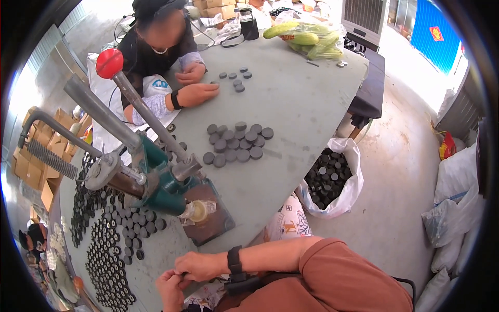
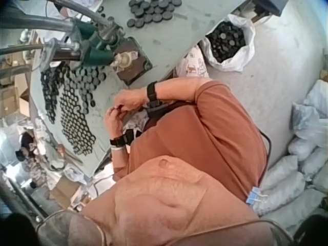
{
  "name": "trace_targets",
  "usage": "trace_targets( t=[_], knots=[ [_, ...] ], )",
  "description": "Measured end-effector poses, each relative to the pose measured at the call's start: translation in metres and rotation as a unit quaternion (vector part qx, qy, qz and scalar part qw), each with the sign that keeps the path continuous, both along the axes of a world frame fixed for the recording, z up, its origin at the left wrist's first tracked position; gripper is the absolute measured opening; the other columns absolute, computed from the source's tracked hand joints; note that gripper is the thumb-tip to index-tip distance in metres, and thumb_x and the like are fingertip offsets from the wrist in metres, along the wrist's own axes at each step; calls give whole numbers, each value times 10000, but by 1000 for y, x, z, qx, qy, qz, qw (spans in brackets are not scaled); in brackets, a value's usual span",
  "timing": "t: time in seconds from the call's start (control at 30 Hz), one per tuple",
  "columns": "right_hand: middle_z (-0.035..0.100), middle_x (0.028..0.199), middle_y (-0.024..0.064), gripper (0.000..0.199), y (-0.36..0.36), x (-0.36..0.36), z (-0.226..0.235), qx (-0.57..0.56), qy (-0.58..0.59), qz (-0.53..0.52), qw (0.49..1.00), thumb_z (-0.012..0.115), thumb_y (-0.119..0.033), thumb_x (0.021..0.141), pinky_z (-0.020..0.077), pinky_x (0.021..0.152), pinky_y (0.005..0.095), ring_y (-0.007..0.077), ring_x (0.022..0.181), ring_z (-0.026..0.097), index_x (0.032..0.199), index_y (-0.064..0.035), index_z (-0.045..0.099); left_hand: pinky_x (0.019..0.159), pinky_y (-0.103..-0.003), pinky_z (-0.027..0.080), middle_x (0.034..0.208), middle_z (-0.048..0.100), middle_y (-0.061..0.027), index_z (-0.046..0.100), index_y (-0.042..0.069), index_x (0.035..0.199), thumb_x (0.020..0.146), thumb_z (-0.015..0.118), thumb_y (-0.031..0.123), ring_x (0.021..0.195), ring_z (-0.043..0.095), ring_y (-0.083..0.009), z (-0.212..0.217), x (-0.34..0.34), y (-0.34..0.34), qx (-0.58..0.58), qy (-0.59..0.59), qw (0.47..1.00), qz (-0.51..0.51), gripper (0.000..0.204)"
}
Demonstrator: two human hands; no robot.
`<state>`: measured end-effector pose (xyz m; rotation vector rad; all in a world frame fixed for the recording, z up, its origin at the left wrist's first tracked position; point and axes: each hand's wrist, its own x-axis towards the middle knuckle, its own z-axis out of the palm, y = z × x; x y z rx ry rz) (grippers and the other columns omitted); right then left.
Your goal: Assembling small rubber components with metal inserts using a manual arbor press.
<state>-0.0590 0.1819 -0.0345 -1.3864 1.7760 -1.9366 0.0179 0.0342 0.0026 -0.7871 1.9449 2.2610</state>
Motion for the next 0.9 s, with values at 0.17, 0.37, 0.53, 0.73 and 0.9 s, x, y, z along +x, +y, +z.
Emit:
trace_targets(
  t=[0.17, 0.37, 0.53, 0.73, 0.9],
  knots=[
    [559, 816, 145, 178, 1, 0, 1, 39, 41, 8, 998, 642, -63, 702, 451, 659, 388, 343, 768, 558, 832, 13, 547, 565, -324, 555, 773, 598, -125, 535, -87, 863, 742, 493, -6, 616, 615, -193, 4, -2, 3, -9, -17, 1000, 18, 151],
    [548, 849, 162, 213, 4, 1, 6, 26, 39, 8, 999, 652, -94, 724, 449, 647, 403, 362, 759, 555, 870, -2, 528, 529, -252, 504, 747, 603, -109, 553, -90, 838, 770, 543, 19, 620, 594, -147, 5, -3, 9, -71, -12, 997, 13, 129],
    [537, 866, 172, 261, 7, 6, 10, 60, 30, -3, 998, 653, -133, 734, 449, 642, 420, 381, 767, 551, 910, -7, 505, 539, -225, 475, 729, 603, -89, 561, -84, 825, 787, 564, 42, 612, 577, -128, 8, -2, 15, -126, 0, 992, 10, 131],
    [529, 867, 173, 269, 5, 9, 10, 74, 19, -4, 997, 643, -162, 743, 452, 638, 423, 380, 757, 543, 920, -13, 505, 580, -212, 446, 729, 603, -71, 569, -72, 829, 787, 543, 26, 613, 552, -110, 0, 3, 16, -121, 18, 992, 38, 110],
    [528, 850, 167, 259, 2, 10, 9, 68, 25, -14, 997, 646, -159, 736, 454, 634, 418, 370, 749, 540, 916, -22, 520, 608, -224, 464, 808, 595, -91, 549, -71, 857, 774, 479, -7, 691, 568, -132, -6, 7, 9, -37, 25, 998, 53, 126]
  ],
)
